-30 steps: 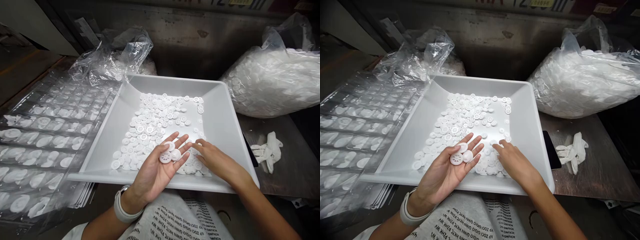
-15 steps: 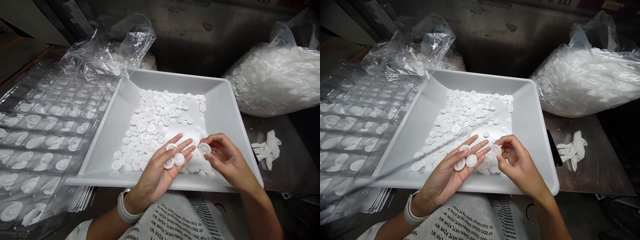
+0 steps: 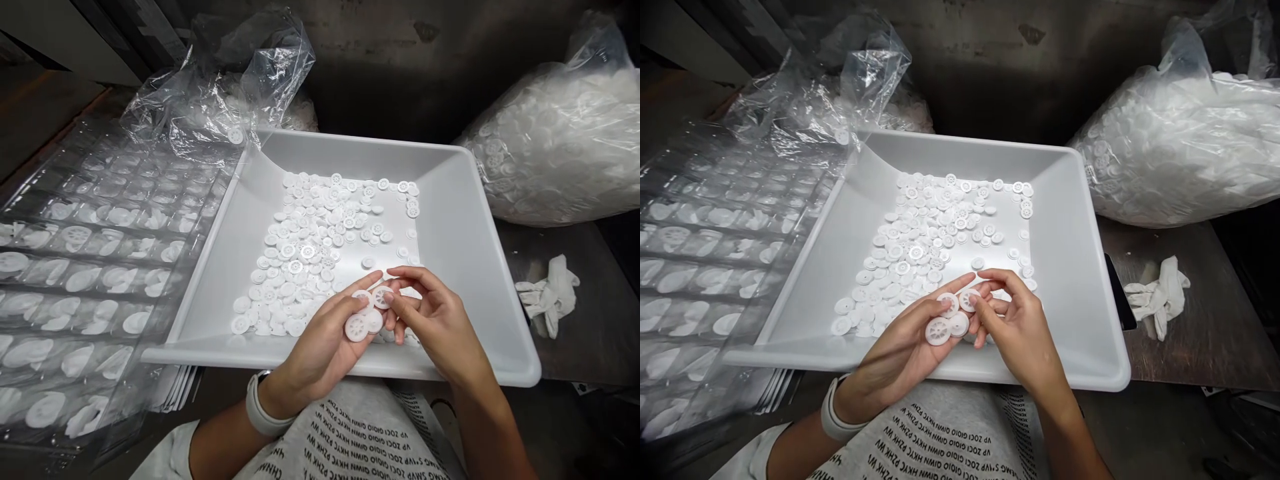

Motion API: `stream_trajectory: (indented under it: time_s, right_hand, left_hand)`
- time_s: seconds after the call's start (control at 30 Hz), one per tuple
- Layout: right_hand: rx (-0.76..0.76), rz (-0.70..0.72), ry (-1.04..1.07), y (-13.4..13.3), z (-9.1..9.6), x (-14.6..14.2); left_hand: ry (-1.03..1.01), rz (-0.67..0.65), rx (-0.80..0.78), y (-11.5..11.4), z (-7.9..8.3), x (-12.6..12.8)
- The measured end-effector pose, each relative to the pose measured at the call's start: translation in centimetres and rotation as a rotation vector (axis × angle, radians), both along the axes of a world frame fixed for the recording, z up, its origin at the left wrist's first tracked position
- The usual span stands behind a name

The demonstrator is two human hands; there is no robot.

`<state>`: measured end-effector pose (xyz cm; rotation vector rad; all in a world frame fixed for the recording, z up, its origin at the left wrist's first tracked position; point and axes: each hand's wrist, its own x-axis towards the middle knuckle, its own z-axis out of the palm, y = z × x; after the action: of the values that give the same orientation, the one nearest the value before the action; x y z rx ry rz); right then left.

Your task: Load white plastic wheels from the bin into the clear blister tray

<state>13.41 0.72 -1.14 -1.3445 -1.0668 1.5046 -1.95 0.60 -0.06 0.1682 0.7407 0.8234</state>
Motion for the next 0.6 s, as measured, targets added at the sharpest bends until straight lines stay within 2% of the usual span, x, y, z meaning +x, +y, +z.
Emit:
stream_trajectory:
  time_s: [0.27, 0.6]
  right_hand:
    - [-0.037, -0.057, -0.050, 0.07, -0.42, 0.40]
    - [-0.045, -0.046, -0.018, -0.23, -0.59, 0.69]
  left_hand:
    - [-0.090, 0.037, -0.059, 0.05, -0.03, 0.19]
    - [-0.104, 0.035, -0.067, 0.13, 0.40, 0.05]
